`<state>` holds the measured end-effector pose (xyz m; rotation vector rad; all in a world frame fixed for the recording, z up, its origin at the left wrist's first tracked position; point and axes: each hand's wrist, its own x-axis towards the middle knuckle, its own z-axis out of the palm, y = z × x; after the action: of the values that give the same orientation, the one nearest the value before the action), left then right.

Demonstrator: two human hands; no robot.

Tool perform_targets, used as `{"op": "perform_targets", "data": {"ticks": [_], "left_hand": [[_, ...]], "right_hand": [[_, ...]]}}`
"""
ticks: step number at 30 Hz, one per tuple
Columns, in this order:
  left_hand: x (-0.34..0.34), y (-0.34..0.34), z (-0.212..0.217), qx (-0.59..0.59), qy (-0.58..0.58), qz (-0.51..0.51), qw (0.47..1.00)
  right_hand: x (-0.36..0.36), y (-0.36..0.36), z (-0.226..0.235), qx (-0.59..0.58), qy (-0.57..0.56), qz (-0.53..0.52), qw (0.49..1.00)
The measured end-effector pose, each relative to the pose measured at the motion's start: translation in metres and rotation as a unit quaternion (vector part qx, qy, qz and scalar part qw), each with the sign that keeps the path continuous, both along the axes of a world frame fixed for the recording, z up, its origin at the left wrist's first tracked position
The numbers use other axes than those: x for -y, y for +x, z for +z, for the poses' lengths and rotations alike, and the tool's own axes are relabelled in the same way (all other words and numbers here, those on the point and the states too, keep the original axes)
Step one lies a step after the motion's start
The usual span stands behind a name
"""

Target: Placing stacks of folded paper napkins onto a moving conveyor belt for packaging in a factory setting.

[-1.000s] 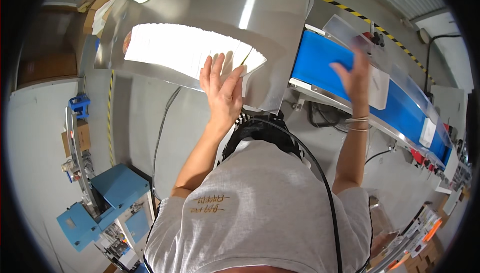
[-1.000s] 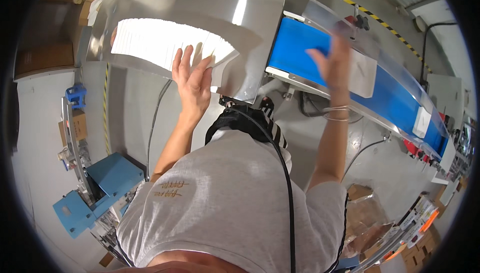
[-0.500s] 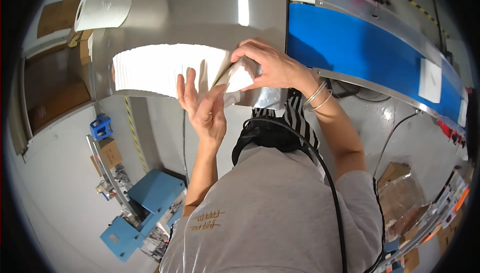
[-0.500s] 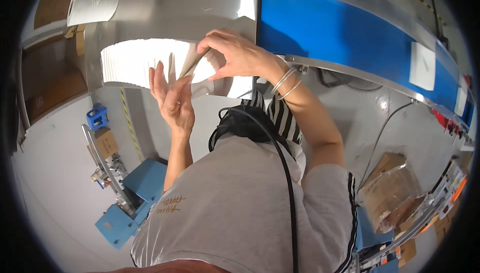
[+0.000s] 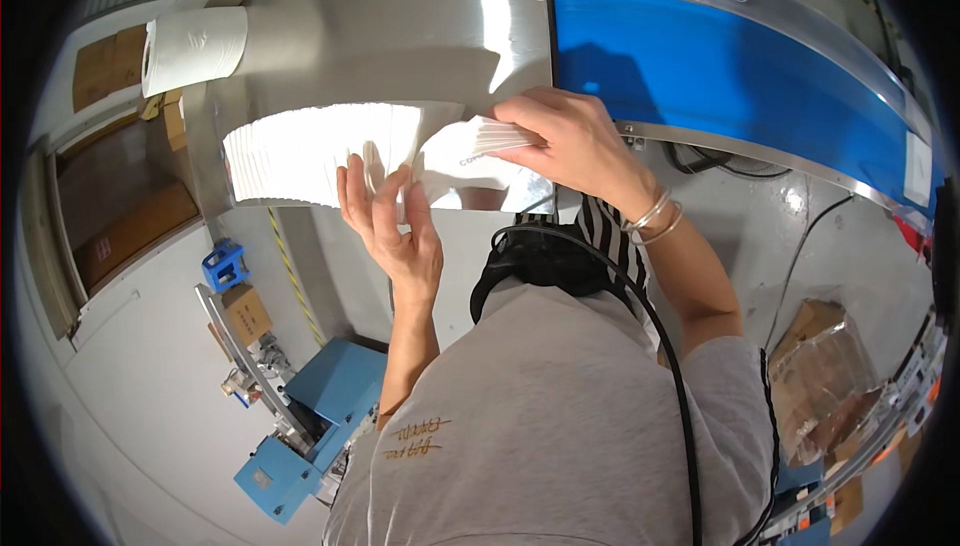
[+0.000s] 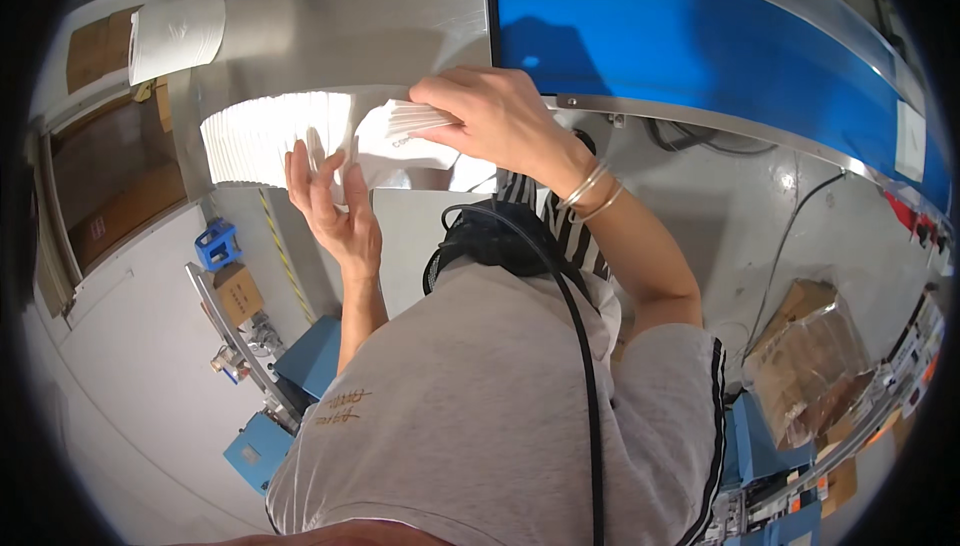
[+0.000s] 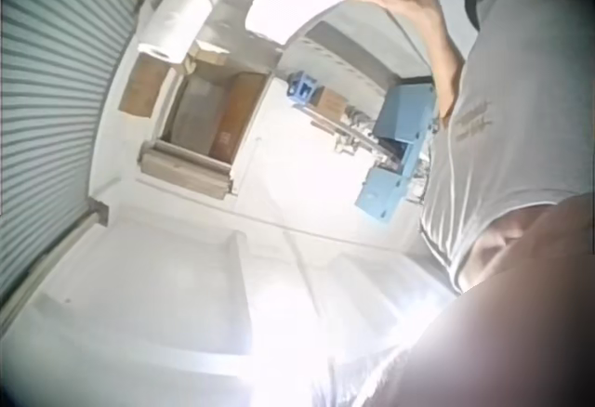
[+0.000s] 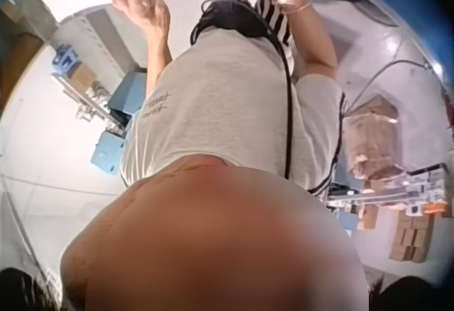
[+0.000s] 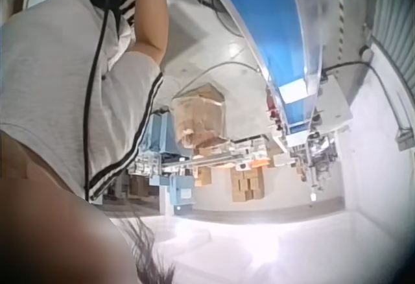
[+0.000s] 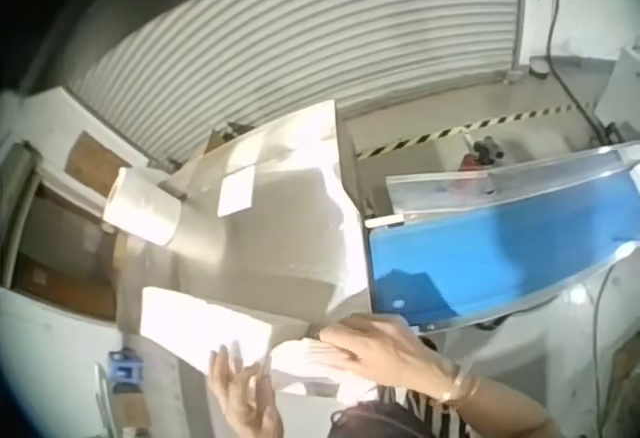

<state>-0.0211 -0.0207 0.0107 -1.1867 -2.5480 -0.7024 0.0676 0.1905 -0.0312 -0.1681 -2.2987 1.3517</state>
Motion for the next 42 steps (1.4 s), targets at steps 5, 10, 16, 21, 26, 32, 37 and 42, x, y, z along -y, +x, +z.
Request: {"op": "perform_targets", "data": {"ticks": [5, 10, 16, 21, 26, 32, 37, 42], "left_hand": [[-0.007, -0.002, -0.001, 0.041, 0.034, 0.045, 0.998], [-0.003, -0.001, 0.005, 0.006, -0.019, 0.041, 0.999], [-0.005, 0.002, -0.001, 0.000, 0.000, 0.037, 0.999], [-0.005, 0.002, -0.004, 0.012, 0.040, 0.011, 0.999], [0.006, -0.004, -0.010, -0.009, 0.041, 0.017, 0.999], [-0.001, -0.004, 0.001, 0.011, 0.038, -0.005, 0.999], [-0.002, -0.004, 0.011, 0.019, 0.040, 0.015, 0.999], [-0.002, -0.018, 0.005, 0.004, 0.063, 0.055, 0.996]], "right_hand": [[-0.004, 0.017, 0.022, -0.023, 0.065, -0.116, 0.991], [-0.020, 0.035, 0.045, 0.135, -0.154, -0.155, 0.966], [-0.138, 0.111, -0.022, 0.296, -0.099, -0.383, 0.869], [-0.139, 0.132, -0.013, 0.270, 0.421, -0.497, 0.709], [-0.054, 0.027, 0.036, 0.134, 0.021, -0.043, 0.990], [-0.001, -0.044, 0.014, 0.051, -0.057, 0.149, 0.986], [-0.010, -0.054, 0.001, 0.057, -0.050, 0.217, 0.973], [-0.045, -0.015, -0.014, 0.135, -0.214, -0.089, 0.963]]}}
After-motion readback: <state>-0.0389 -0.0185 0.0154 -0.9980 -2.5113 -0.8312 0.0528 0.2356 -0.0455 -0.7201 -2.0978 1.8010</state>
